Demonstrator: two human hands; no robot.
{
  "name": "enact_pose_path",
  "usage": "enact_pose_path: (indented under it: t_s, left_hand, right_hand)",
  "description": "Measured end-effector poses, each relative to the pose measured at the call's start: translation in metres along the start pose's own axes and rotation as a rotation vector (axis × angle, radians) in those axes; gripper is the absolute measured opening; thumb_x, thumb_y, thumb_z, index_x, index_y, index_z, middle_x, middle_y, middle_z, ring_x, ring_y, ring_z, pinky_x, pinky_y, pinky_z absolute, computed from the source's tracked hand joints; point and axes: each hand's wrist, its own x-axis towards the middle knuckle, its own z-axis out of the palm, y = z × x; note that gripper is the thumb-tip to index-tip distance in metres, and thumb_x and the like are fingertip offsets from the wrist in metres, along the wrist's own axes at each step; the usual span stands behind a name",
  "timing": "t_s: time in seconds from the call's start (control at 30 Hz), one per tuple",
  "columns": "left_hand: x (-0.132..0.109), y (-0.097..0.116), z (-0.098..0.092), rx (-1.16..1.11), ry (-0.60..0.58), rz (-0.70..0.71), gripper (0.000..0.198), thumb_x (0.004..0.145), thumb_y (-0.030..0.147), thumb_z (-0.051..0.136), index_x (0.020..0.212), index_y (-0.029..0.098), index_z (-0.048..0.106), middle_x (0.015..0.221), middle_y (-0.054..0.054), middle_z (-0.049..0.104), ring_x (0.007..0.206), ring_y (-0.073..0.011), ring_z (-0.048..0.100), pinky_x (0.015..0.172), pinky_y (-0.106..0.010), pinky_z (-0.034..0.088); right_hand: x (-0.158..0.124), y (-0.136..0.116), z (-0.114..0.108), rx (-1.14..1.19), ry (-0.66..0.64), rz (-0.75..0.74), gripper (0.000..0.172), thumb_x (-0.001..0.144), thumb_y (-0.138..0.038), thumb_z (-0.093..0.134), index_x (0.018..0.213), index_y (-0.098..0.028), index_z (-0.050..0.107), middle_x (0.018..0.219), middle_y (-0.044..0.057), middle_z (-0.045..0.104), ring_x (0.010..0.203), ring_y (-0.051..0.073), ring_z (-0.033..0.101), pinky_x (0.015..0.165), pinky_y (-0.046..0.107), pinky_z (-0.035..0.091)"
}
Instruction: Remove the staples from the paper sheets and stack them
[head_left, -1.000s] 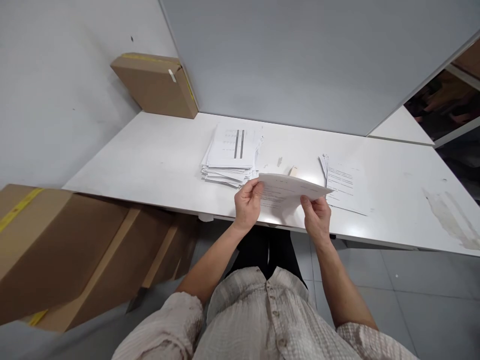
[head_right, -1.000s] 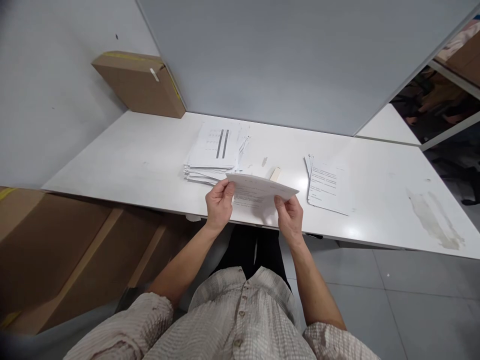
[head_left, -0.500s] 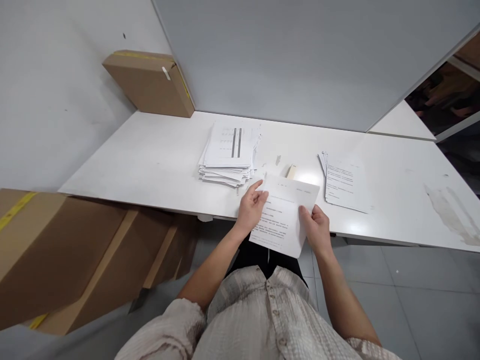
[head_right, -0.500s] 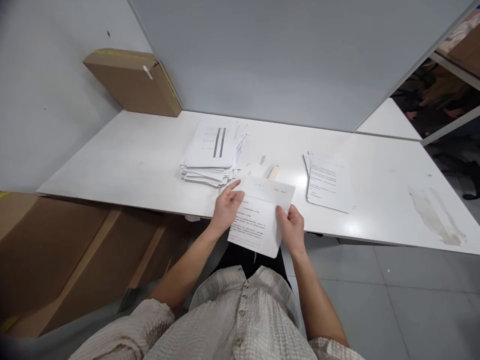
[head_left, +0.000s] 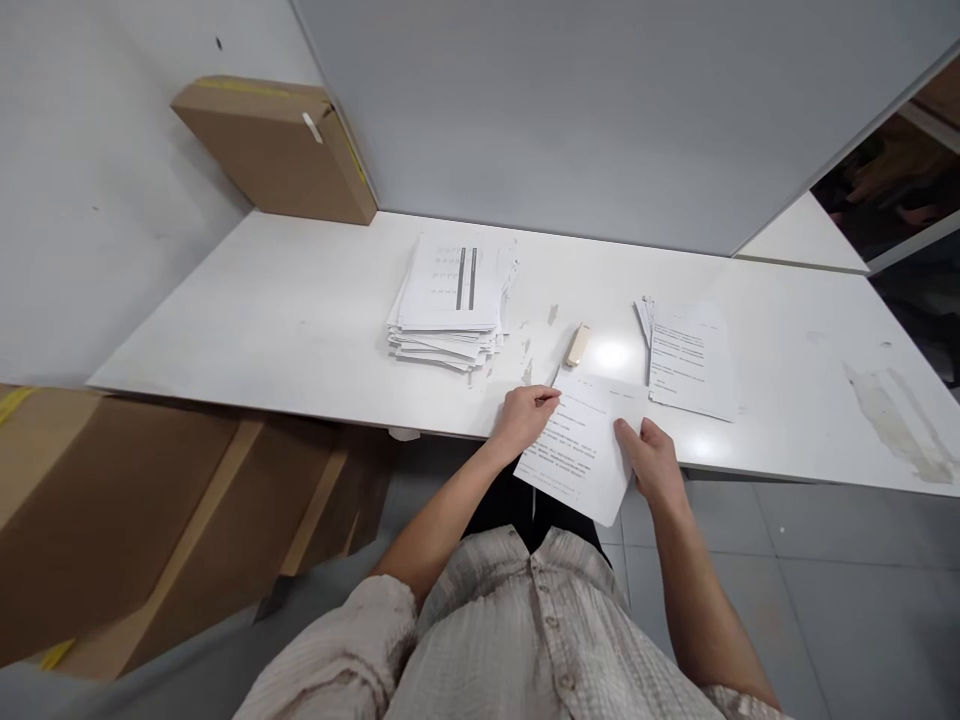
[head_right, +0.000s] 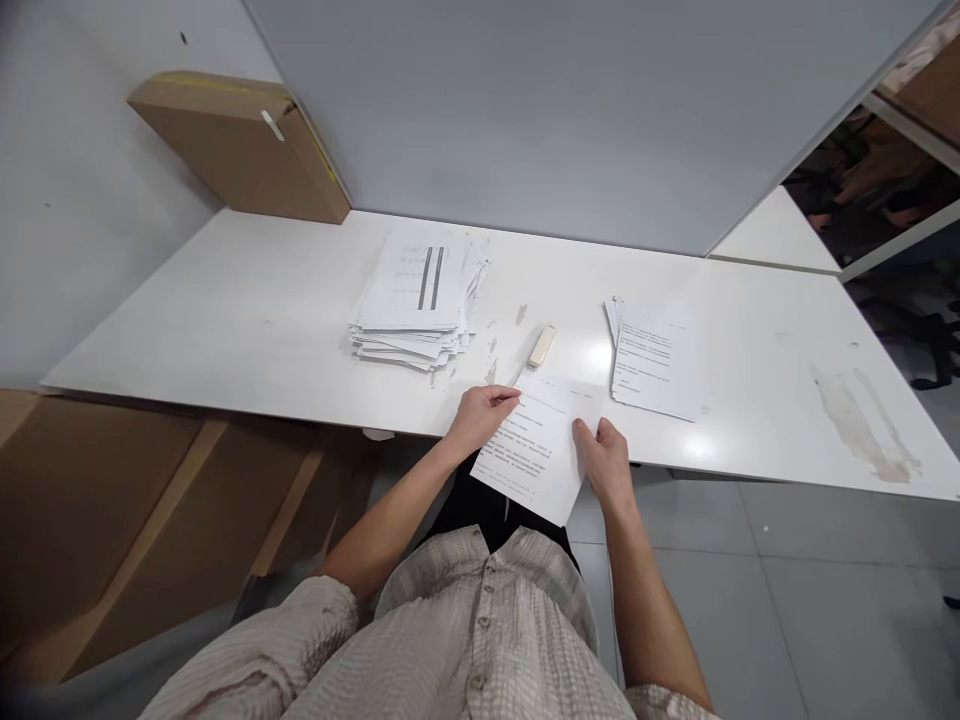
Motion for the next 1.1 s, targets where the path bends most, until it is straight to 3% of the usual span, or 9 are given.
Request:
enact_pose_path:
  t_s: [0.17, 0.27, 0.37, 0.5, 0.67, 0.73, 0.9, 1.1]
  left_hand:
    - [0.005, 0.003, 0.005, 0.044, -0.019, -0.004, 0.017, 0.079, 0.022, 0.06, 0.09, 0.02, 0.073, 0.092, -0.005, 0.072, 0.085, -0.019, 0.067, 0.077, -0.032, 0.054]
    - [0.007, 0.007, 0.006, 0.086, -0.026, -0.032, 0.017, 0.079, 0.021, 0.059, 0.09, 0.019, 0.073, 0.094, -0.006, 0.072, 0.087, -0.0192, 0.067, 0.08, -0.032, 0.053]
    - [0.008, 0.009, 0.006, 0.125, -0.028, -0.034, 0.017, 0.079, 0.02, 0.058, 0.089, 0.019, 0.073, 0.095, -0.006, 0.072, 0.089, -0.0201, 0.066, 0.081, -0.033, 0.053]
    - [0.007, 0.011, 0.006, 0.136, -0.028, -0.018, 0.017, 0.079, 0.02, 0.058, 0.088, 0.019, 0.073, 0.096, -0.006, 0.072, 0.092, -0.0207, 0.066, 0.082, -0.033, 0.053]
    - [0.005, 0.015, 0.006, 0.146, -0.019, -0.04, 0.019, 0.078, 0.019, 0.058, 0.089, 0.016, 0.073, 0.094, -0.007, 0.072, 0.089, -0.0209, 0.066, 0.081, -0.033, 0.053]
    - [0.005, 0.015, 0.005, 0.157, -0.017, -0.039, 0.02, 0.078, 0.018, 0.057, 0.089, 0.015, 0.073, 0.093, -0.007, 0.073, 0.089, -0.0202, 0.066, 0.081, -0.031, 0.052]
    - [0.007, 0.009, 0.005, 0.18, -0.023, -0.004, 0.021, 0.078, 0.018, 0.056, 0.089, 0.016, 0.073, 0.09, -0.006, 0.073, 0.087, -0.0181, 0.067, 0.08, -0.028, 0.052]
    - [0.011, 0.003, 0.006, 0.218, -0.022, -0.015, 0.021, 0.077, 0.02, 0.056, 0.089, 0.02, 0.074, 0.089, -0.003, 0.073, 0.088, -0.0179, 0.067, 0.08, -0.027, 0.052]
  right_hand:
    - [0.004, 0.002, -0.007, -0.097, 0.039, -0.007, 0.031, 0.069, -0.049, 0.062, 0.078, -0.02, 0.06, 0.058, 0.0, 0.061, 0.053, 0.017, 0.053, 0.045, 0.027, 0.039]
    - [0.005, -0.004, -0.014, -0.191, 0.052, 0.027, 0.039, 0.069, -0.053, 0.06, 0.086, -0.018, 0.059, 0.06, 0.001, 0.061, 0.049, 0.016, 0.051, 0.045, 0.028, 0.039]
    - [0.006, -0.014, -0.023, -0.398, 0.158, 0.013, 0.051, 0.073, -0.057, 0.056, 0.104, -0.017, 0.056, 0.075, 0.005, 0.066, 0.053, 0.017, 0.055, 0.055, 0.032, 0.043]
    - [0.017, -0.036, -0.022, -0.71, 0.295, -0.225, 0.055, 0.081, -0.057, 0.045, 0.116, -0.015, 0.051, 0.105, 0.014, 0.063, 0.078, 0.024, 0.059, 0.07, 0.04, 0.043]
    - [0.062, -0.072, 0.011, -0.727, 0.21, -0.674, 0.046, 0.088, -0.051, 0.04, 0.115, -0.016, 0.054, 0.118, 0.016, 0.055, 0.107, 0.028, 0.051, 0.084, 0.043, 0.042]
    - [0.088, -0.083, 0.03, -0.753, 0.167, -0.788, 0.045, 0.089, -0.05, 0.039, 0.112, -0.016, 0.057, 0.12, 0.017, 0.054, 0.112, 0.029, 0.047, 0.089, 0.045, 0.04]
    - [0.133, -0.094, 0.07, -0.956, 0.023, -0.829, 0.047, 0.092, -0.051, 0.031, 0.115, -0.021, 0.058, 0.132, 0.015, 0.048, 0.123, 0.032, 0.037, 0.093, 0.052, 0.035]
    - [0.139, -0.088, 0.086, -1.168, -0.101, -0.792, 0.047, 0.093, -0.049, 0.028, 0.121, -0.023, 0.056, 0.139, 0.012, 0.041, 0.13, 0.034, 0.025, 0.097, 0.054, 0.029]
